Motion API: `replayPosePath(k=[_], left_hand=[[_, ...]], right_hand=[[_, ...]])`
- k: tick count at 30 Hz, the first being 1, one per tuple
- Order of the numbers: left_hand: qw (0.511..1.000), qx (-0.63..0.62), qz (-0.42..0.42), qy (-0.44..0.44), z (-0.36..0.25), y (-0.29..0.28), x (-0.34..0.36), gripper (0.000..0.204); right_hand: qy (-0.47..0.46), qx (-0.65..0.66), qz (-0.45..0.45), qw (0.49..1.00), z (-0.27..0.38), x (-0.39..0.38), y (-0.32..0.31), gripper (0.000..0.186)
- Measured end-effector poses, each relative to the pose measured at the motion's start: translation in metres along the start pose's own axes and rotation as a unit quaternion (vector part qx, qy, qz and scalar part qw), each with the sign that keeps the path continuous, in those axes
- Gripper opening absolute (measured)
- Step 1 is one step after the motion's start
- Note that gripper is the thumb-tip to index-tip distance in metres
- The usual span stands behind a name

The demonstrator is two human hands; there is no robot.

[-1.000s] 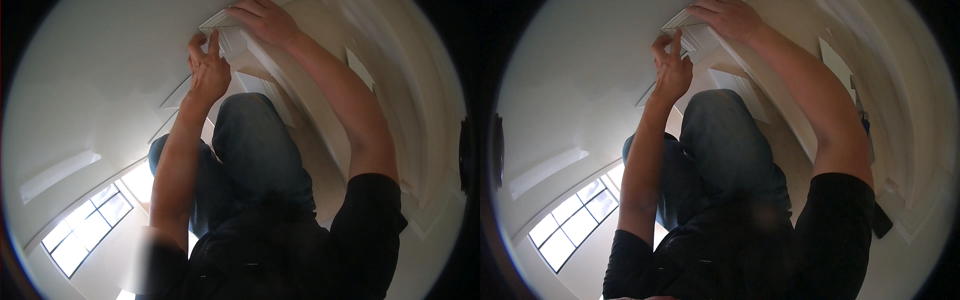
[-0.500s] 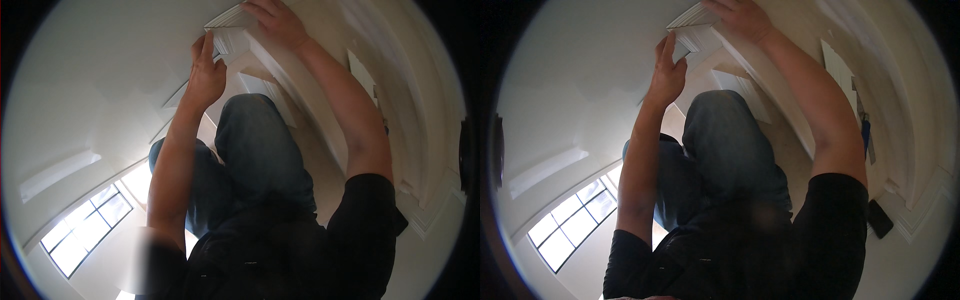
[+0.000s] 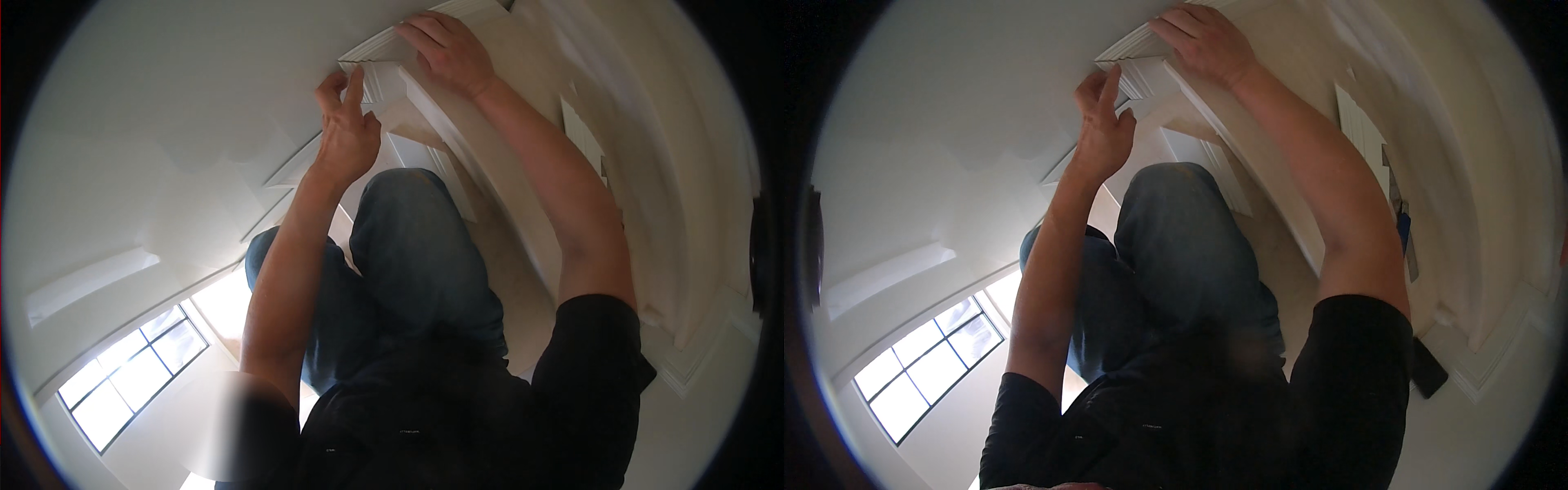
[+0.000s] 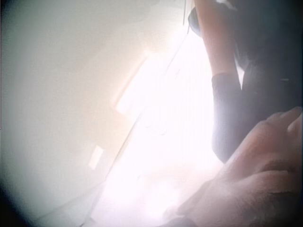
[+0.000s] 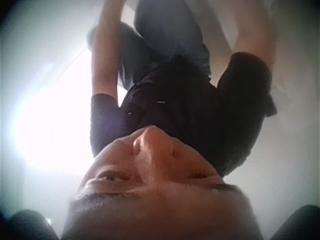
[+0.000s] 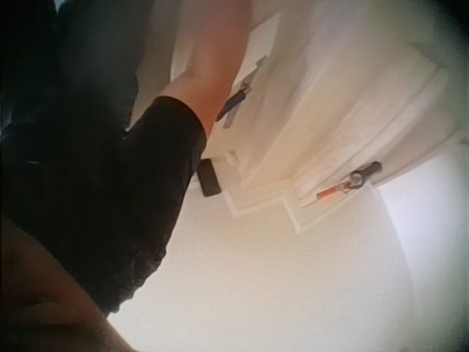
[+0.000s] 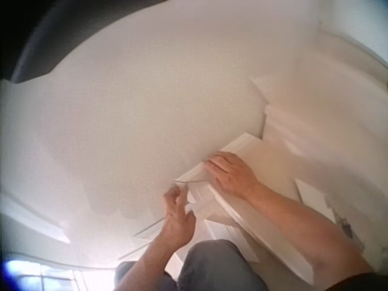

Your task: Fitting and aligning pieces of decorative crown molding against a ceiling and wall corner.

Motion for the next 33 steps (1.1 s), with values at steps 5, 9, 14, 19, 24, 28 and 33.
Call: replayPosePath(k=[5,9,14,19,24,28,33], left_hand=[[0.998,-0.006,0.040,-0.051,-0.006,-0.016,-0.003,0.073],[0.993,0.110,0.001,-0.040,-0.017,-0.047,-0.001,0.057],[0.997,0.051,-0.049,0.036,-0.008,-0.060,0.011,0.045],[0.994,0.075,-0.058,0.055,-0.011,-0.048,0.019,0.047],[0.995,0.072,-0.055,0.040,-0.001,-0.047,0.024,0.045],[0.992,0.102,-0.065,0.032,0.003,-0.047,0.023,0.042],[0.992,0.098,-0.077,0.032,0.003,-0.048,0.022,0.042]], right_hand=[[0.036,0.025,-0.037,0.998,0.002,-0.008,0.008,0.056],[0.081,-0.006,-0.052,0.995,0.014,-0.008,0.012,0.062],[0.126,0.011,-0.036,0.991,0.014,-0.011,0.014,0.062],[0.121,0.002,-0.054,0.991,0.009,-0.016,0.019,0.064],[0.123,-0.017,-0.071,0.990,0.008,-0.015,0.021,0.063],[0.233,-0.022,-0.141,0.962,-0.002,-0.016,0.008,0.043],[0.414,0.105,-0.074,0.901,-0.023,-0.030,0.011,0.062]])
Point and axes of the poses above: each hand's wrist, its own x-axis towards the middle knuckle, its own y-axis out of the palm, z = x × y, the point moved 6 cm from there along x, towards the middle knuckle, and after that the axes turned 5 degrees about z, right-handed, at the moved point
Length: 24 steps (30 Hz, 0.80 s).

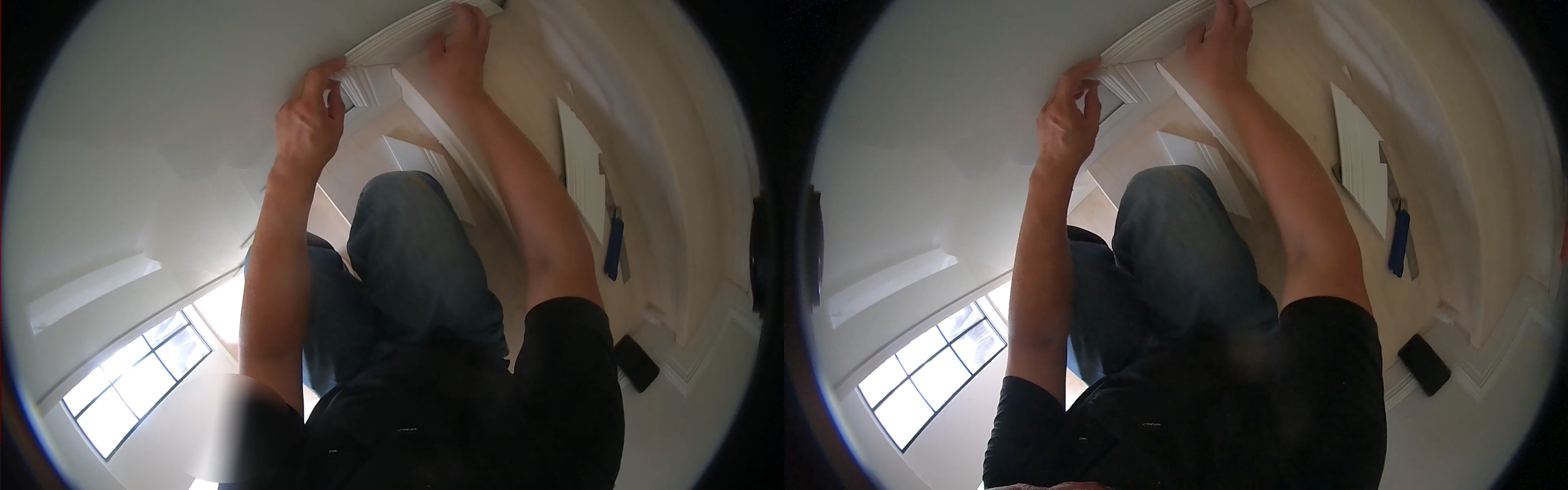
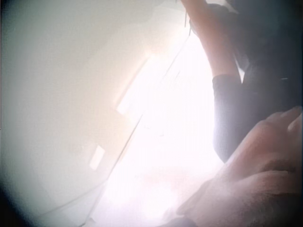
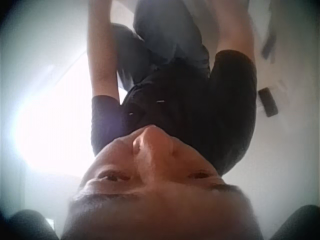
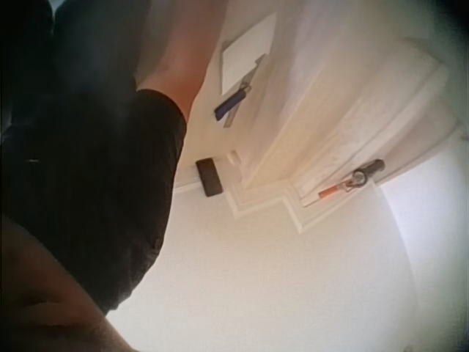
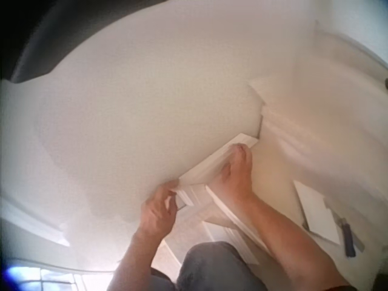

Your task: Fitting and aligning pieces of decorative crown molding against a ceiling and wall corner.

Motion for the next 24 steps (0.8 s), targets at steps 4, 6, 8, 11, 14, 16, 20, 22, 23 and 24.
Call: replayPosePath(k=[4,6,8,11,14,16,20,22,23,24], left_hand=[[0.999,-0.030,0.025,-0.023,0.007,0.007,0.000,0.041],[0.999,-0.034,0.023,-0.015,0.005,0.006,0.001,0.040],[1.000,-0.023,0.010,0.010,-0.002,0.000,0.002,0.039],[0.999,-0.020,-0.015,0.023,0.002,0.001,0.001,0.041],[0.999,-0.035,-0.014,0.020,-0.003,0.009,0.005,0.040],[0.999,-0.029,-0.016,0.015,0.007,0.004,-0.001,0.040],[0.999,-0.043,-0.009,-0.007,0.002,0.002,0.000,0.040],[0.999,-0.044,0.003,-0.015,0.001,0.001,0.001,0.039],[0.999,-0.045,0.016,-0.023,0.001,0.002,0.002,0.038],[0.999,-0.045,0.016,-0.025,0.002,0.003,0.002,0.038]], right_hand=[[-0.017,0.029,-0.055,0.998,-0.028,0.002,0.003,0.063],[0.026,0.073,-0.052,0.996,-0.036,0.003,0.008,0.062],[0.070,0.126,-0.053,0.988,-0.037,0.005,0.007,0.062],[0.106,0.164,-0.037,0.980,-0.046,0.010,0.007,0.060],[0.142,0.094,0.145,0.975,-0.072,0.013,0.018,0.067],[0.140,0.174,0.111,0.968,-0.029,-0.008,0.022,0.028],[0.015,0.134,0.172,0.976,-0.001,-0.024,0.019,0.034],[-0.026,0.087,0.238,0.967,0.007,-0.023,0.022,0.036],[-0.027,0.089,0.239,0.967,0.010,-0.020,0.024,0.036],[-0.023,0.056,0.253,0.966,0.009,-0.018,0.029,0.038]])
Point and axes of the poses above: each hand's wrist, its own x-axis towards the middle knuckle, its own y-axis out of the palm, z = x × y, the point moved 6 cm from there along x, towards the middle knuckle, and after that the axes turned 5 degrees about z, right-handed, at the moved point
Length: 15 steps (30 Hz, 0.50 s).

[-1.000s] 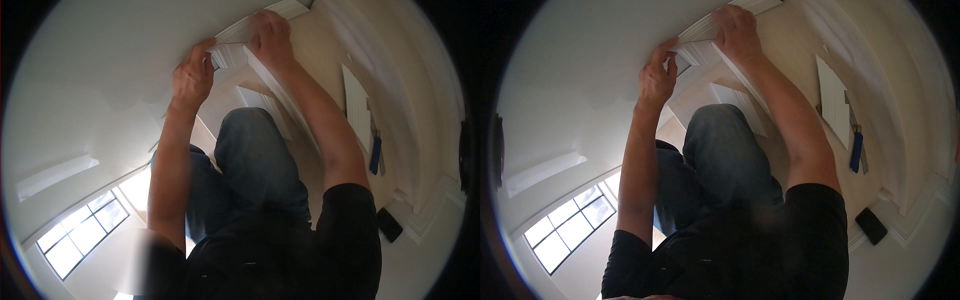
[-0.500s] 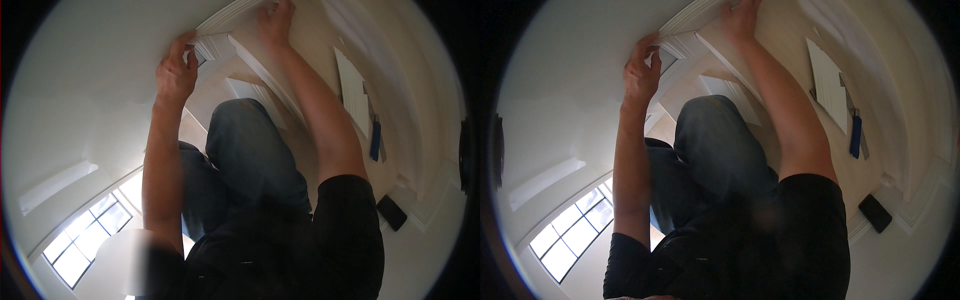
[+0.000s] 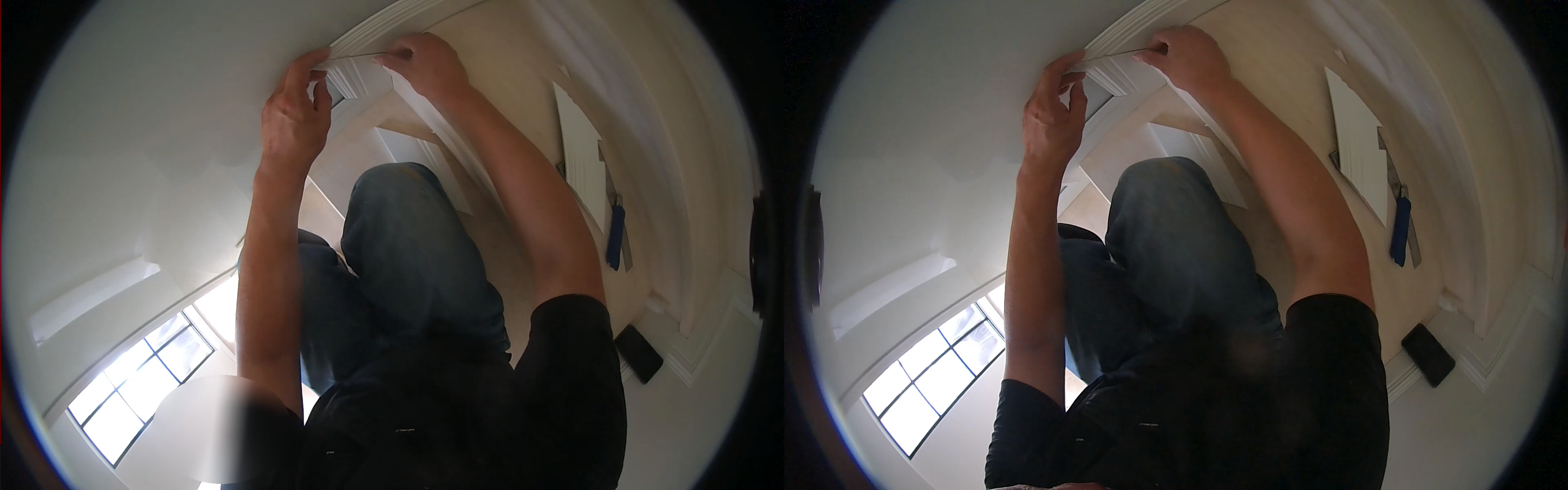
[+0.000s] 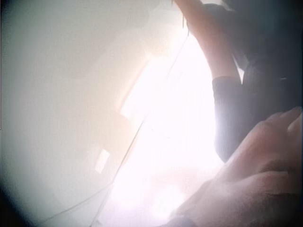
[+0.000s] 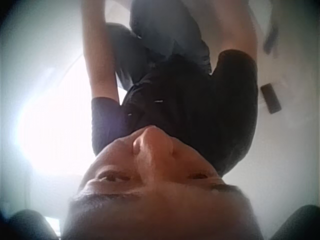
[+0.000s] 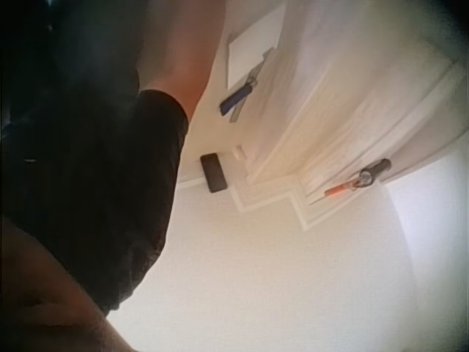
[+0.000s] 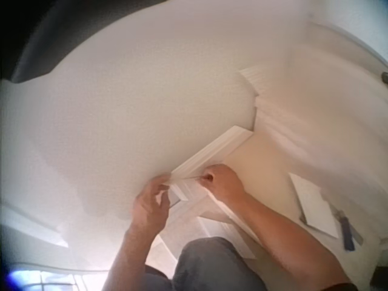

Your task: Fitting and aligning pieces of decorative crown molding against a ceiling and wall corner.

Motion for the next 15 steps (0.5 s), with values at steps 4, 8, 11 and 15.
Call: replayPosePath(k=[4,8,11,15], left_hand=[[1.000,0.001,-0.023,0.012,-0.0010,-0.0015,0.0007,0.037],[1.000,0.012,-0.006,-0.002,-0.0048,-0.0014,0.0034,0.037],[1.000,0.003,-0.026,0.010,-0.0010,0.0003,0.0026,0.037],[1.000,0.004,-0.028,0.005,0.0031,-0.0002,0.0007,0.038]], right_hand=[[0.046,-0.065,0.037,0.996,-0.0016,0.0100,0.0067,0.047],[0.082,-0.045,0.034,0.995,-0.0067,0.0127,0.0030,0.048],[0.094,-0.031,0.028,0.995,-0.0093,0.0127,-0.0004,0.048],[0.079,-0.037,0.046,0.995,-0.0011,0.0118,0.0024,0.043]])
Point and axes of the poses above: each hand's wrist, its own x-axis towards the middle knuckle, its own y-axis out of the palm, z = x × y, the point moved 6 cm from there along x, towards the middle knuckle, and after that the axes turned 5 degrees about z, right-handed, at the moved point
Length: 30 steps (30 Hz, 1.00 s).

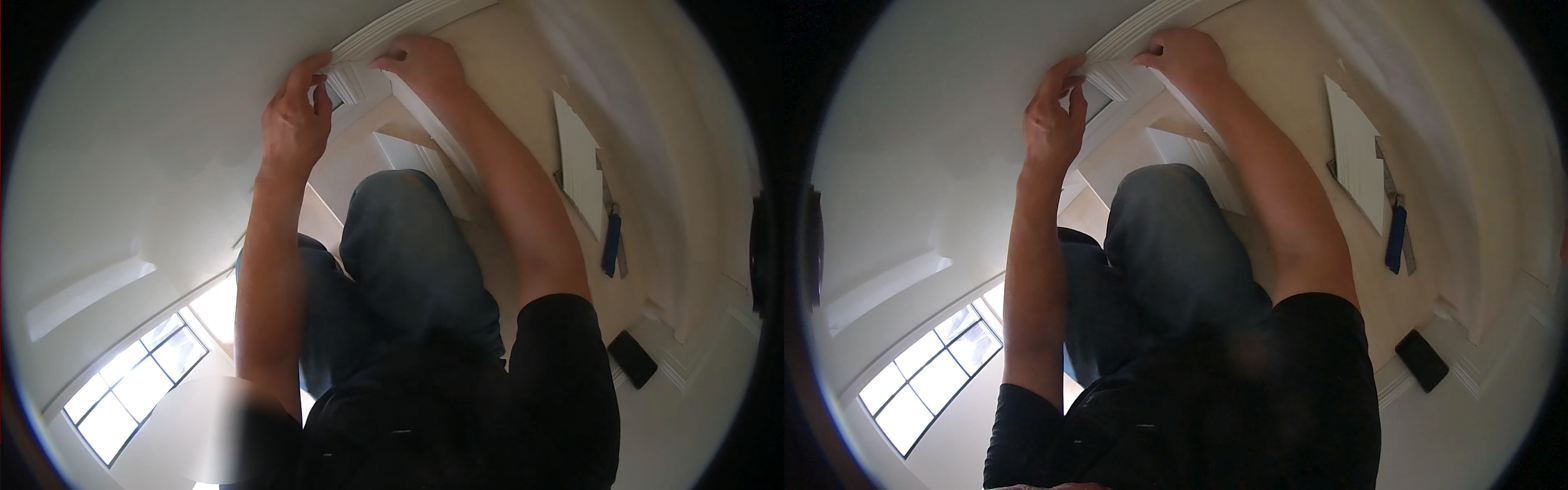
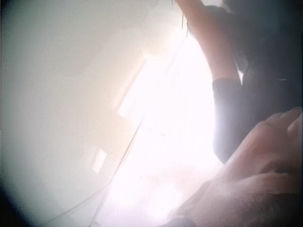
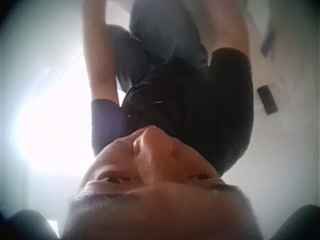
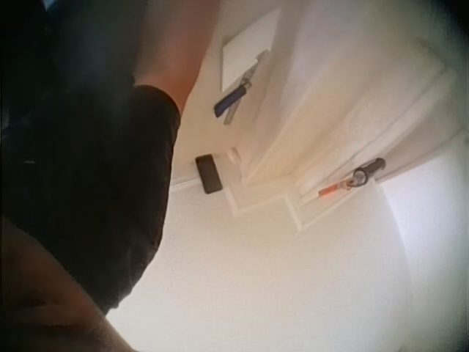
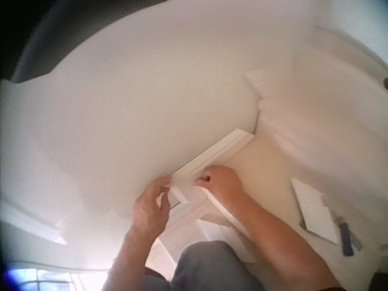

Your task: Fitting and aligning pieces of decorative crown molding against a ceiling and wall corner.

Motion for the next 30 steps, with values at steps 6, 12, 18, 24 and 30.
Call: replayPosePath(k=[6,12,18,24,30], left_hand=[[1.000,0.010,0.008,0.001,-0.007,0.000,0.000,0.039],[1.000,0.002,-0.008,0.024,-0.004,-0.001,0.000,0.037],[0.999,0.020,0.026,-0.009,-0.002,-0.002,-0.001,0.035],[1.000,-0.002,0.021,-0.006,-0.007,0.000,0.001,0.034],[0.998,-0.002,0.046,-0.042,-0.006,0.004,0.002,0.036]], right_hand=[[-0.056,0.059,0.004,0.997,-0.015,-0.007,-0.005,0.033],[-0.010,0.101,-0.060,0.993,-0.012,-0.014,-0.001,0.026],[0.042,0.237,-0.073,0.968,0.044,-0.081,0.086,0.054],[0.163,0.420,-0.118,0.885,0.071,-0.055,0.117,0.079],[0.114,0.391,-0.189,0.893,0.063,-0.043,0.124,0.082]])
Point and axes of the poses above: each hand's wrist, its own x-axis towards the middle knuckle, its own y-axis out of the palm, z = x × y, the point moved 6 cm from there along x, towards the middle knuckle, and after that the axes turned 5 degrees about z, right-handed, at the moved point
